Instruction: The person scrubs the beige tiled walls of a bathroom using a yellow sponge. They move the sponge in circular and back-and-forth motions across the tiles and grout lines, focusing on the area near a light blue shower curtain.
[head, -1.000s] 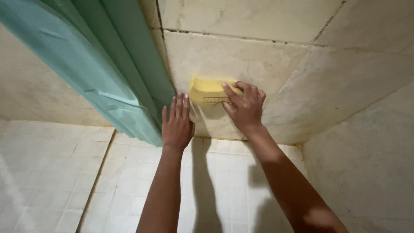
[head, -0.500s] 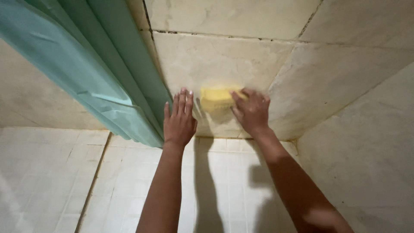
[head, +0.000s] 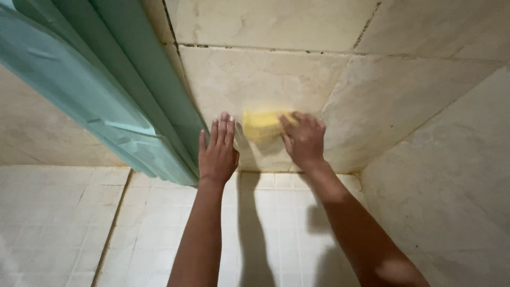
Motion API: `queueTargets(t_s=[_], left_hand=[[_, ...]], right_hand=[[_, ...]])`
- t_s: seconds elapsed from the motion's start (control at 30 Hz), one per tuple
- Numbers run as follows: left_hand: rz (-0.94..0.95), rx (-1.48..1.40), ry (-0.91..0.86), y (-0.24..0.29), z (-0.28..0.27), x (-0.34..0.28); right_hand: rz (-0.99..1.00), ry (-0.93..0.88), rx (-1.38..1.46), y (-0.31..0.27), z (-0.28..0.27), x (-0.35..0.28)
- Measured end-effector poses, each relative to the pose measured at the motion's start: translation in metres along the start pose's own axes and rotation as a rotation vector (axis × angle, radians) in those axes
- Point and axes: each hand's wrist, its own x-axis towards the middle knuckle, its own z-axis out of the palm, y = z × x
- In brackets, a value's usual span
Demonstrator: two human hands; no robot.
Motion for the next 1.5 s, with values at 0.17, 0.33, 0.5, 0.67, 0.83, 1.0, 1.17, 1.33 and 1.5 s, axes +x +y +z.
queueTargets(t_s=[0.17,0.33,0.5,0.67,0.83,1.0,1.17,1.33,1.5], left_hand=[[-0.003,-0.056,-0.002,0.001,0.005,-0.005],[0.041,-0.047,0.075,0.003,0.010,-0.004],[0.039,0.016,0.042,0.005,0.002,0.001],[0.022,0.003,0.055,0.000,0.000,-0.003],[0.054,-0.012,0.023,0.000,-0.002,0.002],[0.032,0.009,-0.006,0.002,-0.003,0.000],[0.035,0.018,-0.023,0.003,-0.002,0.000],[0.083,0.000,0.013,0.003,0.000,-0.001],[0.063,-0.058,0.096,0.006,0.005,0.003]], right_hand=[[0.072,0.164,0.053,-0.010,-0.041,0.038],[0.151,0.167,0.060,-0.012,-0.026,0.021],[0.049,0.055,0.032,-0.002,-0.022,0.018],[0.119,0.186,0.040,-0.007,-0.054,0.043],[0.141,0.199,0.030,-0.003,-0.025,0.019],[0.043,-0.084,0.083,0.003,0.002,-0.021],[0.054,-0.151,0.029,0.024,0.024,-0.054],[0.086,-0.169,-0.006,0.021,0.008,-0.036],[0.037,0.062,0.031,0.018,-0.026,0.005]])
